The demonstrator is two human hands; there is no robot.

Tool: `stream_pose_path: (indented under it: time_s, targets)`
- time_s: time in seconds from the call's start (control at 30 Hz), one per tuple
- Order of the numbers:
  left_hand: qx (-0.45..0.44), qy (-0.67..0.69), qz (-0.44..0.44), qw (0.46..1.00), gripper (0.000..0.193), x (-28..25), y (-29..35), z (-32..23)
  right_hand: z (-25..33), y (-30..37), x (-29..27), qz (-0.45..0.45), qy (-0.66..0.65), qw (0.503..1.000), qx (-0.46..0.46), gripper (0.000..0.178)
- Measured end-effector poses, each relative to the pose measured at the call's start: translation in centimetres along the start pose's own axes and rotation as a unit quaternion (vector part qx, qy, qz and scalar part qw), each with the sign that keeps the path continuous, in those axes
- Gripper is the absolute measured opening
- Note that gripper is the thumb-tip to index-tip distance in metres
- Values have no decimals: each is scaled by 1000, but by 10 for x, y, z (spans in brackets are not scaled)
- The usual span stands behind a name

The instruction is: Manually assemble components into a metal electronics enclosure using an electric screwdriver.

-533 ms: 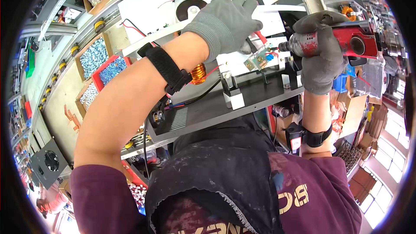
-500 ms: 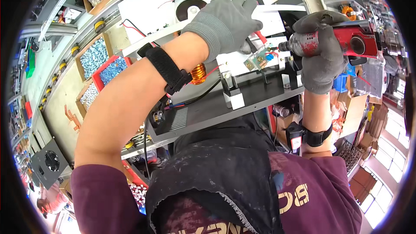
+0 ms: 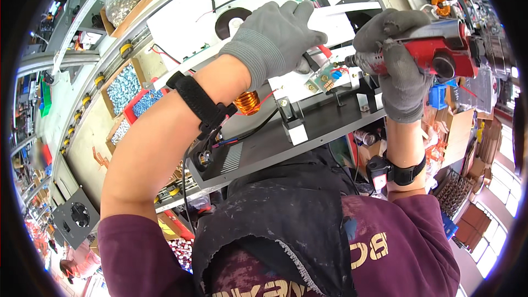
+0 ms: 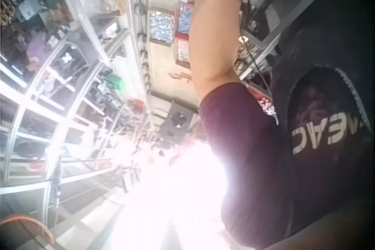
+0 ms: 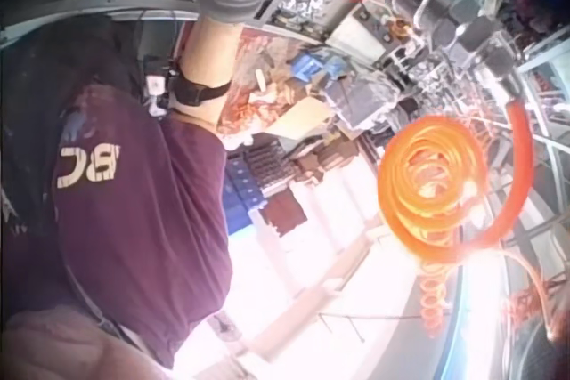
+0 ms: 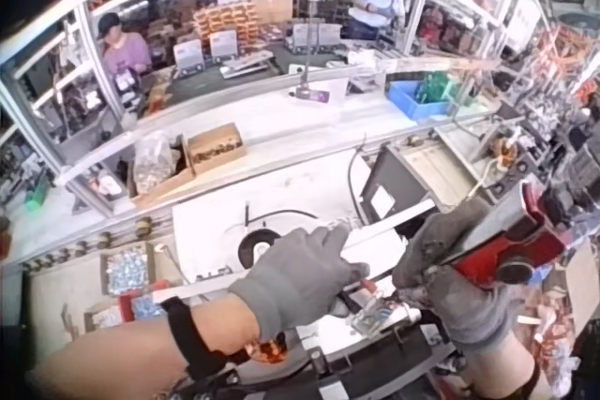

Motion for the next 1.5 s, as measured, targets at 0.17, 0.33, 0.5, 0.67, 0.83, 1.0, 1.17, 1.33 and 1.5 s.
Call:
stream_pose_path:
  time_s: [0.17, 0.33, 0.5, 0.67, 0.83, 1.0, 1.17, 1.33, 1.5]
  targets:
    - [-9, -21, 46, 999, 46, -1, -8, -3, 14, -6, -14, 1, 154, 987, 44, 38]
    - [12, -16, 8, 1000, 44, -2, -7, -3, 41, 2, -35, -50, -77, 992, -83, 44]
    - [-3, 76, -76, 994, 46, -24, 2, 9, 68, 15, -60, -57, -123, 983, -121, 49]
    - [-409, 172, -182, 877, 46, -6, 193, 188, 59, 26, -79, -176, -12, 982, -70, 65]
    - [-685, 150, 210, 681, 49, 142, 351, 188, 43, 20, -48, -76, 54, 994, -56, 49]
    - [-684, 149, 155, 697, 48, 210, 358, 179, 42, 5, -2, -80, 95, 991, -57, 48]
    - [-692, 385, 15, 610, 29, 217, 374, 189, 52, -12, 40, -31, 99, 991, -83, 45]
    - [-486, 748, -368, 263, 40, 185, 396, 155, 56, -14, 70, 17, 66, 994, -88, 42]
    - [-449, 757, -433, 197, 44, 117, 394, 111, 77, -6, 94, 67, 52, 990, -110, 41]
Point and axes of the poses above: each hand's wrist, its own y-axis away from the middle knuckle, its own x-axis out of the palm, z = x × y, the point moved 4 cm from there along -y, towards the middle knuckle, and after that the axes turned 7 degrees about -y, right-handed, at the moved point
